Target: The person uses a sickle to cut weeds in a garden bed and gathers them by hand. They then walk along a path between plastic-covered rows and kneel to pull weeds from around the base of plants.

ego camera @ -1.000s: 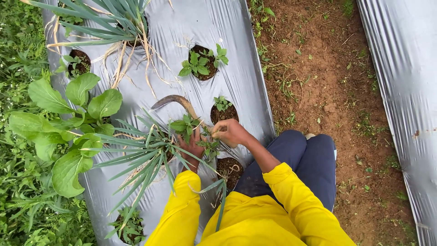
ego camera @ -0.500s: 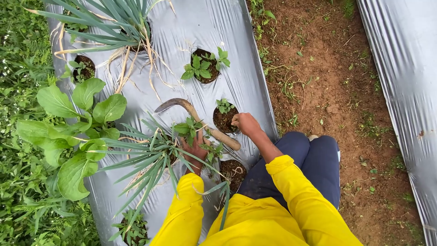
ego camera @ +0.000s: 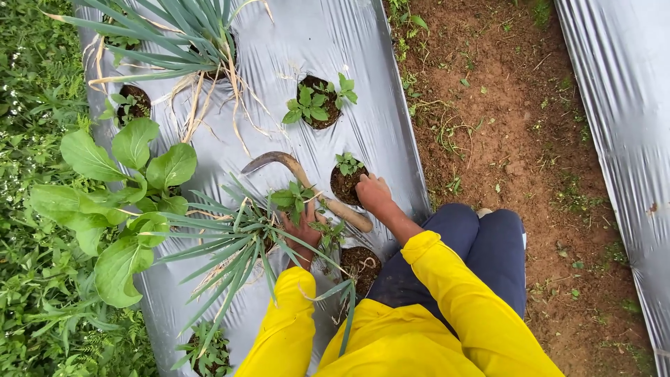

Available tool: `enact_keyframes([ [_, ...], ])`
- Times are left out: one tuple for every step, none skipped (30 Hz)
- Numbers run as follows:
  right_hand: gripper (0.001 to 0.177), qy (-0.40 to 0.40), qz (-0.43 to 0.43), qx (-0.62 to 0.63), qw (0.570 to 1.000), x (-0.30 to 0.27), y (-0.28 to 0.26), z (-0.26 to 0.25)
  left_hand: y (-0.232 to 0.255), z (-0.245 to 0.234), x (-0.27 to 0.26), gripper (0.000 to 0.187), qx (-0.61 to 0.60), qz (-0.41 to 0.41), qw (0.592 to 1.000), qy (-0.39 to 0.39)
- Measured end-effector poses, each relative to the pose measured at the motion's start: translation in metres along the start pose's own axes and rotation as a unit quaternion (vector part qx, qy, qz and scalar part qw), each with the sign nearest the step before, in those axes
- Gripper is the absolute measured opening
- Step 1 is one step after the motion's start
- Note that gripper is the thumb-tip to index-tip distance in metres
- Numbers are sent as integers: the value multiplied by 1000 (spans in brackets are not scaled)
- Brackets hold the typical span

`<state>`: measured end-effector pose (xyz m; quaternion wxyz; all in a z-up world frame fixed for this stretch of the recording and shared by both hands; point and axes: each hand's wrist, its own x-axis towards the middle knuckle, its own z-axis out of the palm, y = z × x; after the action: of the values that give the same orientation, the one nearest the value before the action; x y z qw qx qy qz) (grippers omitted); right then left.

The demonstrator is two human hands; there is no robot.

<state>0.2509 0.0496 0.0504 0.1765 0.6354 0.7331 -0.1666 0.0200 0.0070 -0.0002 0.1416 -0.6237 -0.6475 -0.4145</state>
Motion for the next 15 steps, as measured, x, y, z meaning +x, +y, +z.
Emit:
enact_keyframes([
  [12,14,2,16,1000,3,2,4,-4,-8,9,52,30,88,995,-26],
  [13,24,4,33,999,1,3,11,-8,-21,15,51,61,175,981,-55],
  [13,22,5,34,999,-3,4,7,-16,-19,3,51,60,175,981,-58],
  [14,31,1,56,998,-4,5,2,-23,-14,-7,50,57,159,984,-62],
  [15,40,-3,78,996,-5,7,-4,-31,-9,-17,50,54,143,986,-67],
  [15,41,-3,77,996,-9,8,-14,-31,-11,-15,50,54,142,986,-66],
  [23,15,19,190,981,-12,9,-25,-31,-13,-13,51,48,151,984,-82],
  [33,-13,42,300,953,-17,10,-34,-32,-16,-12,52,41,160,981,-100],
  [33,-13,43,300,953,-17,11,-37,-17,-25,-2,52,41,160,981,-101],
  [21,27,67,360,930,-17,13,-41,-2,-33,9,50,46,117,987,-103],
  [9,67,91,417,902,-17,14,-45,13,-42,20,51,51,73,990,-105],
  [9,67,90,417,902,-22,14,-53,4,-35,16,51,52,73,991,-104],
  [10,109,107,459,875,-26,14,-61,-5,-29,12,50,68,119,986,-97],
  [12,150,124,499,845,-30,14,-69,-13,-23,7,53,84,166,979,-89],
  [12,150,124,499,845,-23,18,-60,-6,-21,10,53,84,166,979,-89],
])
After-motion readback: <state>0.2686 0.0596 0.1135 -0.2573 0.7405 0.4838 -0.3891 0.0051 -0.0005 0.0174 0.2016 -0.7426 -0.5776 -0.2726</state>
